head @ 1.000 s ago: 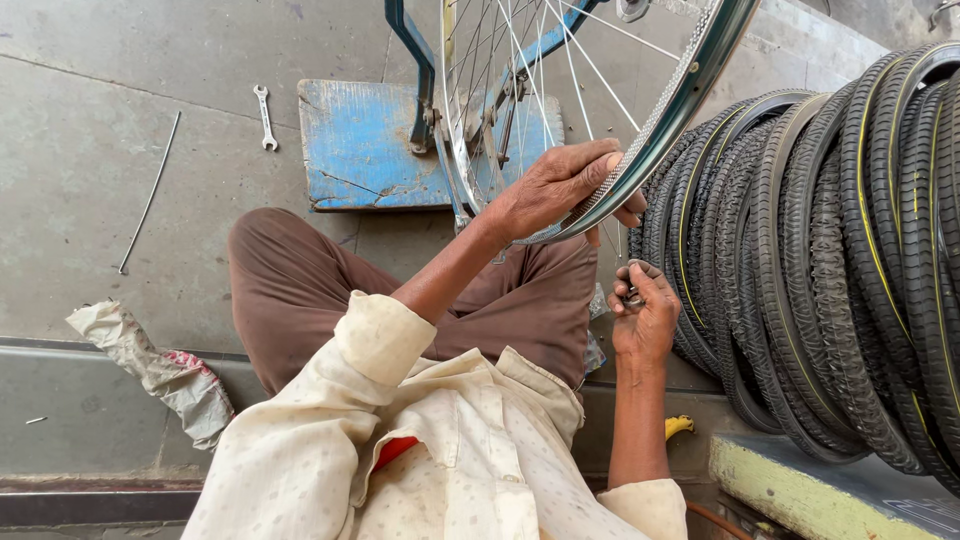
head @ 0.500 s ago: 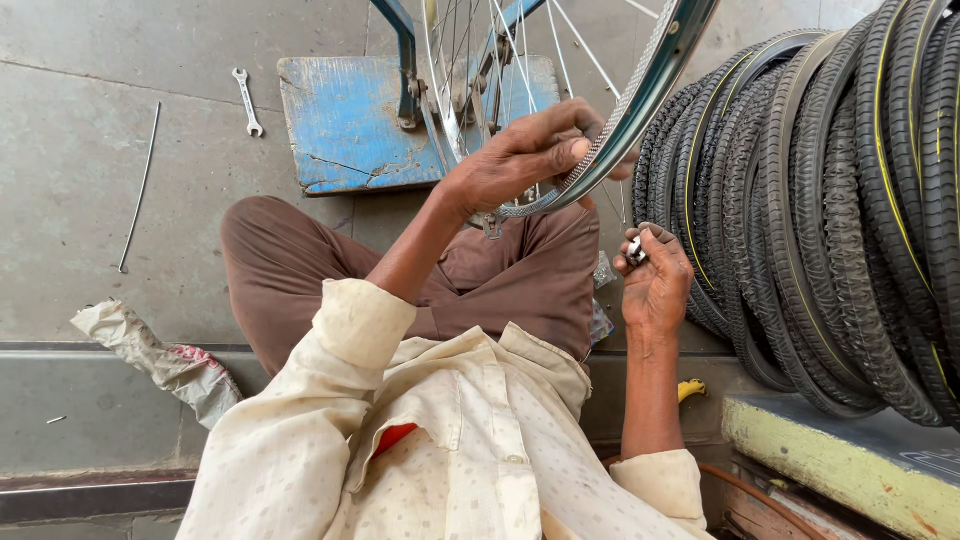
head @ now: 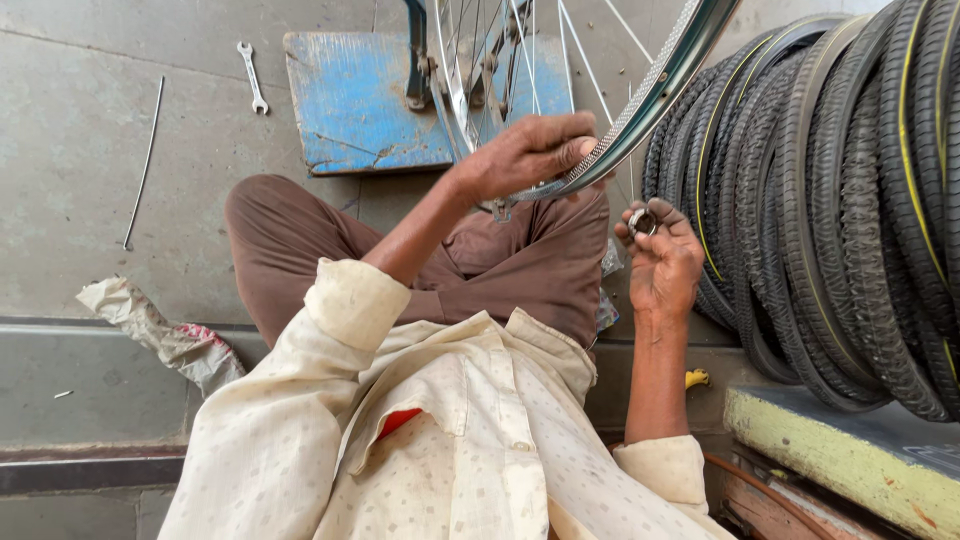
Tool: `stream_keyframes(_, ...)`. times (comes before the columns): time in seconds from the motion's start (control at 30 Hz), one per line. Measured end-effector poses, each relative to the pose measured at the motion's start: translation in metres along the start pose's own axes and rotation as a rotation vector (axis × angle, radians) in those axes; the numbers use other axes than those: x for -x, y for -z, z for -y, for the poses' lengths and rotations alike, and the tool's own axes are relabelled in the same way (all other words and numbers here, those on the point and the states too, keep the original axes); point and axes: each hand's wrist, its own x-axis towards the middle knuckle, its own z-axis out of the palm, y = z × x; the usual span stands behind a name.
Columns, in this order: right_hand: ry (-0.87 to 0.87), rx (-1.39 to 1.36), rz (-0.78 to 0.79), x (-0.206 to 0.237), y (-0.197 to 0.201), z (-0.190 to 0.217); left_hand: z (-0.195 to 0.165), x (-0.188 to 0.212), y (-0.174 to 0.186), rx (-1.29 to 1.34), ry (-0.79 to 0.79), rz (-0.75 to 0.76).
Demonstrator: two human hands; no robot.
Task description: The person sits on the floor and uses a spoke wrench to tighten the nipples on a bicycle wheel mounted on a truing stand. They rotate the wheel to access different spokes and continue adjusting tension throughout the clip.
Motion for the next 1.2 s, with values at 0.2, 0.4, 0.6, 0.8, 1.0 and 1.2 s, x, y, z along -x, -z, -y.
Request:
stream_keyframes(0.2,-0.004,0.013,0.029,0.001,-0.010,0.003,0.009,0.004,0.003,-0.256,-0.009,-0.002)
stream_keyframes(0.4,-0.005,-0.005,0.106,0.003,-0.030,0.010,0.008,0.011,0.008,-0.144,-0.017,0.057)
stream_keyframes(0.6,0.025,0.022,0.175,0.001,-0.055,0.020,0.024,0.009,0.008,-0.480,0.013,0.024)
stream_keyframes(0.8,0.038,0.036,0.310,-0.011,-0.072,0.023,0.031,0.012,0.013,-0.280,-0.006,0.087)
stream_keyframes(1.0,0.043,0.077,0.366,-0.039,-0.084,0.018,0.024,0.014,0.010,-0.422,-0.023,0.049)
stream_keyframes(1.2,0.126,0.174,0.519,-0.049,-0.103,0.014,0.029,0.015,0.013,-0.390,-0.017,0.094)
